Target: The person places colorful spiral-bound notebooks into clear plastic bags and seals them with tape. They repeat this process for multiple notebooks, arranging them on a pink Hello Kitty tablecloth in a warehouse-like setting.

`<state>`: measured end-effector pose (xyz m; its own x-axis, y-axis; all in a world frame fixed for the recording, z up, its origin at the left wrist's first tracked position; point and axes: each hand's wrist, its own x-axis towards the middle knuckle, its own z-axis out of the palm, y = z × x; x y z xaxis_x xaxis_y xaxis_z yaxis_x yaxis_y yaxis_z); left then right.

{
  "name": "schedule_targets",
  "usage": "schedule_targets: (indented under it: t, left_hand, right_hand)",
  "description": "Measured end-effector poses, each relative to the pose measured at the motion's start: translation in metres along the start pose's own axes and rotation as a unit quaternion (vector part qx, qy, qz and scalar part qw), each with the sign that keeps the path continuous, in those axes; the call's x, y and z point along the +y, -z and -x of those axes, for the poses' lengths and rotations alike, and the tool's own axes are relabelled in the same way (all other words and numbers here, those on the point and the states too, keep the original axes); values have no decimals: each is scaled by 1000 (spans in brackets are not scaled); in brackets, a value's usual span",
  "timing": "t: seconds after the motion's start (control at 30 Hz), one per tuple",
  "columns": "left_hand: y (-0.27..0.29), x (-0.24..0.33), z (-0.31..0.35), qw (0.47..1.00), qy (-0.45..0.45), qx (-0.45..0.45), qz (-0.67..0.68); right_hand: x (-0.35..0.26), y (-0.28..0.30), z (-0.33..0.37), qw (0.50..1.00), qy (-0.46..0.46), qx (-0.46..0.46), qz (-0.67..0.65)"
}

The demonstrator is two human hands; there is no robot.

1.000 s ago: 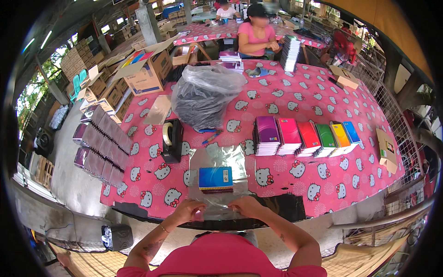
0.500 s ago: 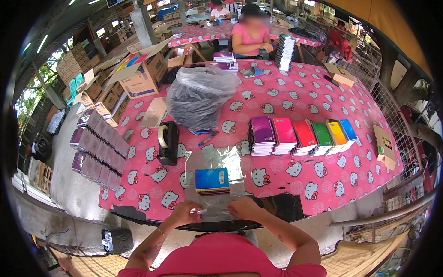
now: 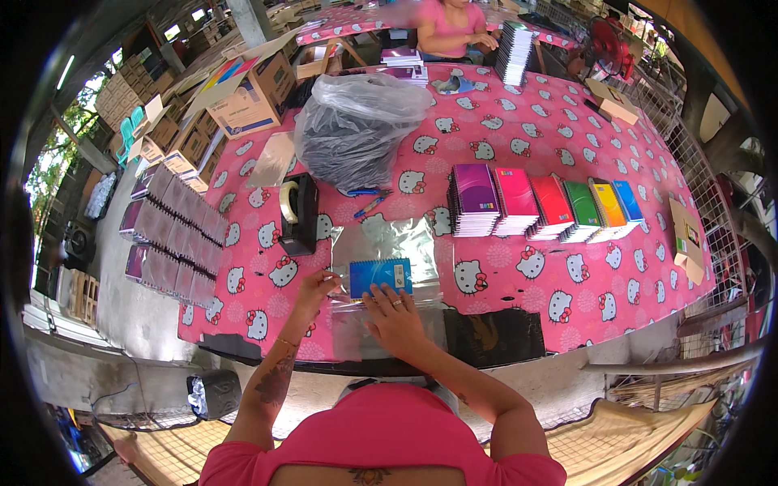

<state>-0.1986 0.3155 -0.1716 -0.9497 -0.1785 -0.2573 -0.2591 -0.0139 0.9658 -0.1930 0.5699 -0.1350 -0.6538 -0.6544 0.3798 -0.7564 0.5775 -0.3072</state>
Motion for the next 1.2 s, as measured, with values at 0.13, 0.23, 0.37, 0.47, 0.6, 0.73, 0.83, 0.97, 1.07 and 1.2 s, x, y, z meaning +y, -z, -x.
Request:
schedule_targets:
  t: [0.13, 0.23, 0.37, 0.47, 0.6, 0.73, 0.83, 0.97, 1.07, 1.2]
  left_hand:
    - [-2, 1, -17, 985, -131, 56, -96]
    - [-33, 43, -54, 906, -300, 58, -292]
    - [-56, 38, -126, 791, -352, -45, -498]
    - [-60, 26, -146, 729, -393, -71, -556]
    - [-63, 37, -150, 679, -428, -81, -591]
    - [-63, 41, -146, 703, -409, -87, -575]
    - [-65, 46, -143, 776, -388, -79, -491]
    - [-64, 65, -137, 781, -349, -128, -501]
    - [-64, 68, -130, 804, -343, -104, -475]
    - [-68, 78, -108, 809, -322, -118, -478]
  right_hand:
    - [-4, -8, -3, 999, -28, -14, 8]
    - [-3, -3, -5, 998, -34, -38, 21]
    - [-6, -5, -6, 999, -23, -31, 17]
    - [-2, -5, -6, 999, -40, -19, 2]
    - [-6, -6, -4, 998, -60, -7, -15]
    - [-8, -6, -5, 998, -62, 1, -15]
    - [-10, -5, -5, 998, -62, 1, -10]
    - [-7, -8, -2, 998, -58, 0, -11]
    - [-5, -6, -3, 999, -42, -6, -11]
    - [-1, -2, -1, 1000, -20, -8, -1]
